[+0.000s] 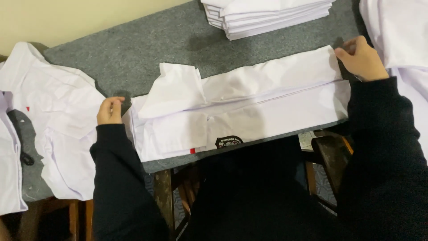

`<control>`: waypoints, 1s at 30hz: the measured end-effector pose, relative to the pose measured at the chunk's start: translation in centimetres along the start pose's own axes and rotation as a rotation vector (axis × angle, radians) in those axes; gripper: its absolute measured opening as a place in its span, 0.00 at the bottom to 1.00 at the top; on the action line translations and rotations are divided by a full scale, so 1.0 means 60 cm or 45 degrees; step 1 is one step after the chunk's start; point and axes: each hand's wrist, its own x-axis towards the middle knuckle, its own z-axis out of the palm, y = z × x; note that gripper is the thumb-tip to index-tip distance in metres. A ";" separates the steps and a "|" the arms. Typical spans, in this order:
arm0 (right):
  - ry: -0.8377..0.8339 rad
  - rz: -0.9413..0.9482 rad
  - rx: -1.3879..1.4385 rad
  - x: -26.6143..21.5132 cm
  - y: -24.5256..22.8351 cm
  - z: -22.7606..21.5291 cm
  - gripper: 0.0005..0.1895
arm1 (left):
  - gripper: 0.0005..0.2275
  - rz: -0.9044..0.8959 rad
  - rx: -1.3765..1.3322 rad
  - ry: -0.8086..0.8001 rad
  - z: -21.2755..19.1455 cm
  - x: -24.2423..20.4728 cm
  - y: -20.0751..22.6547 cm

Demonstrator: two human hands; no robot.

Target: Folding white shirts on a work table in a sewing factory environment.

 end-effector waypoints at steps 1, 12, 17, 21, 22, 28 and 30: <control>0.093 -0.181 -0.020 0.018 0.002 0.005 0.20 | 0.11 -0.093 0.017 0.023 0.006 0.015 -0.017; -0.248 -0.277 -0.674 0.176 0.030 0.054 0.21 | 0.08 -0.335 0.478 -0.360 0.052 0.064 -0.063; -0.053 -0.378 -0.913 0.195 0.084 0.070 0.34 | 0.05 -0.150 0.617 -0.261 0.072 0.060 -0.154; 0.514 -0.731 -1.182 0.214 0.165 0.118 0.32 | 0.05 -0.373 0.739 -0.300 0.064 0.052 -0.073; 0.627 -0.693 -1.198 0.201 0.155 0.120 0.28 | 0.06 -0.382 0.738 -0.316 0.060 0.052 -0.063; 0.702 -0.883 -0.850 0.051 -0.068 0.111 0.33 | 0.10 0.145 0.683 -0.102 0.077 0.071 0.046; 0.410 -0.891 -0.563 0.004 -0.154 0.159 0.30 | 0.13 0.489 0.579 -0.063 0.123 0.071 0.065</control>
